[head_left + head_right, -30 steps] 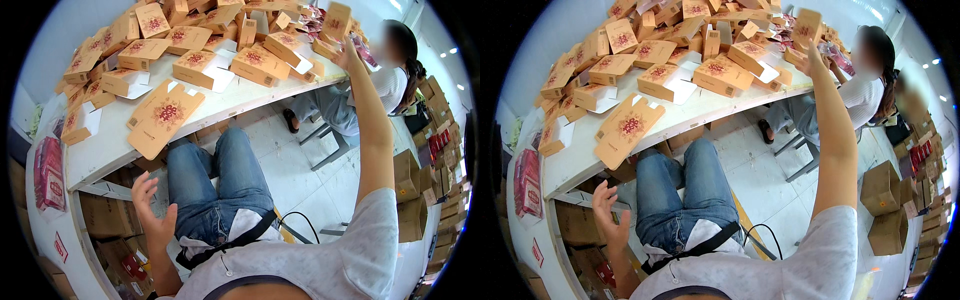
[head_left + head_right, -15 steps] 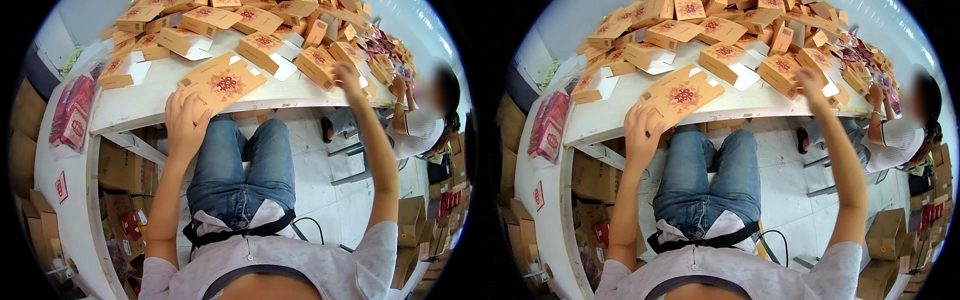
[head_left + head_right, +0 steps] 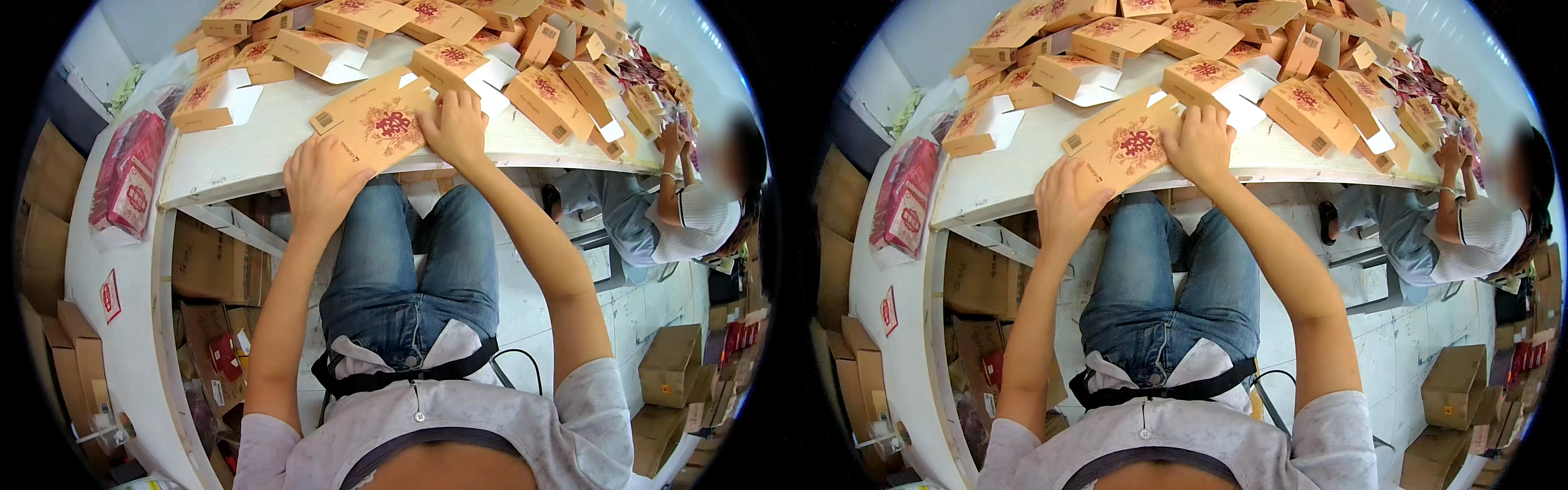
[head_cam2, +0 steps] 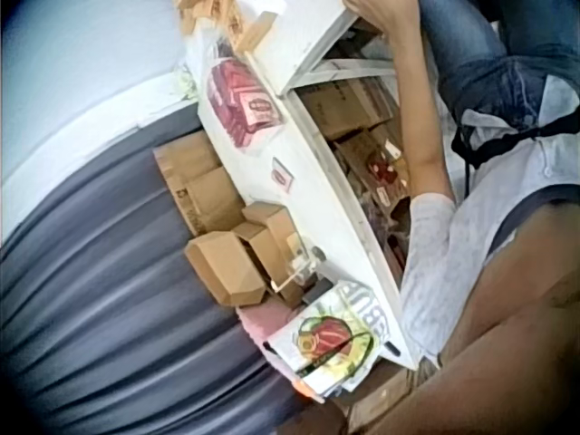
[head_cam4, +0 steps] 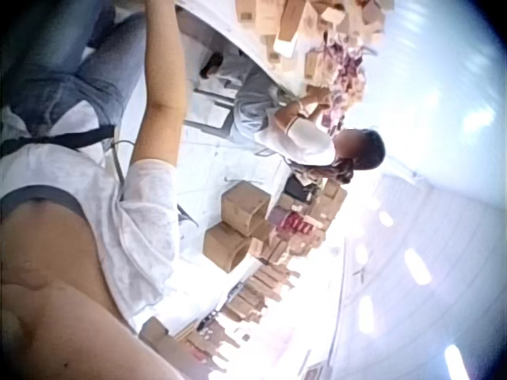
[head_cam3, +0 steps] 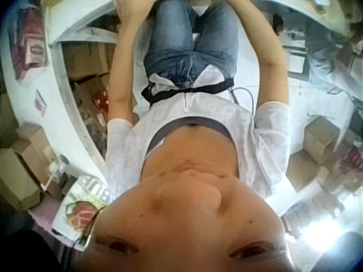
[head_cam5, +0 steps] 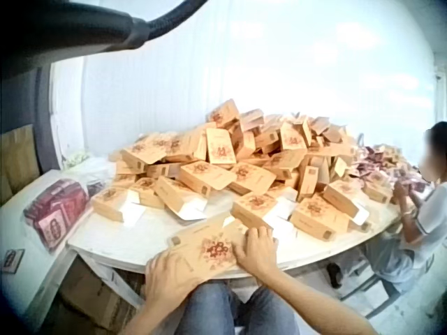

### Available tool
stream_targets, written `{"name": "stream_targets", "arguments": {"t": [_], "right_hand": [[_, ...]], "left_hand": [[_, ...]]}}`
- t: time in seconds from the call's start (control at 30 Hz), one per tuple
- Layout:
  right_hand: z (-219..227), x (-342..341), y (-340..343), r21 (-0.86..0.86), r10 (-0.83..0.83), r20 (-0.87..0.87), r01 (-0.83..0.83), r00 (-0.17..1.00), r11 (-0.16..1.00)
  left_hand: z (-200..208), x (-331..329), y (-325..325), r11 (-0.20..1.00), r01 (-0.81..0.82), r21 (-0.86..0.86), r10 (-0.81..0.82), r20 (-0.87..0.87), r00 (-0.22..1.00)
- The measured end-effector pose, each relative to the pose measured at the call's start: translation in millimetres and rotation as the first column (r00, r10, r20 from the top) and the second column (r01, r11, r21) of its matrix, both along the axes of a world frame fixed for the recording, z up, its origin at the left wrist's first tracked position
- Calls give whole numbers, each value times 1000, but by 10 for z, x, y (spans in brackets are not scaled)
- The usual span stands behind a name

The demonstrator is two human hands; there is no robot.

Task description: The person assembles cardboard gift boxes by hand, folding the flaps and interlocking them to form the box shape before placing them on a pile.

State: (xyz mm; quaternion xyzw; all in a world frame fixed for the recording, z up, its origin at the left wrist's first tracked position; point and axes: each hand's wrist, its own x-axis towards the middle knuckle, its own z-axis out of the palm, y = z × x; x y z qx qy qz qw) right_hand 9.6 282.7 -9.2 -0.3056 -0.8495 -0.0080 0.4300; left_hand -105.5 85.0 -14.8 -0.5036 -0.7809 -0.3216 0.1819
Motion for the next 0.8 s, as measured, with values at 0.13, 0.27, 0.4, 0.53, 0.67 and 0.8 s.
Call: {"name": "stream_targets", "arguments": {"t": [0.13, 0.27, 0.4, 0.53, 0.67, 0.8], "right_hand": [[88, -26, 39, -43, 79, -296, -96, 952, 994], [479, 168, -116, -226, 127, -480, -262, 868, 938], [737, 490, -588, -365, 243, -637, -564, 731, 741], [749, 671, -978, -452, 276, -649, -651, 709, 610], [547, 759, -1101, -330, 369, -502, -568, 782, 754], [526, 853, -1279, -333, 501, -393, -627, 771, 704]], "left_hand": [[-12, -18, 14, 999, 9, 48, -10, 20, 1000], [437, 174, -167, 987, -53, 151, 67, -89, 994], [874, 309, -388, 985, -62, 159, 94, -199, 976], [871, 511, -425, 993, 89, -78, -81, 102, 991], [619, 640, -480, 977, 210, -43, -174, 413, 894], [339, 862, -509, 893, 382, 238, -407, 790, 459]]}}
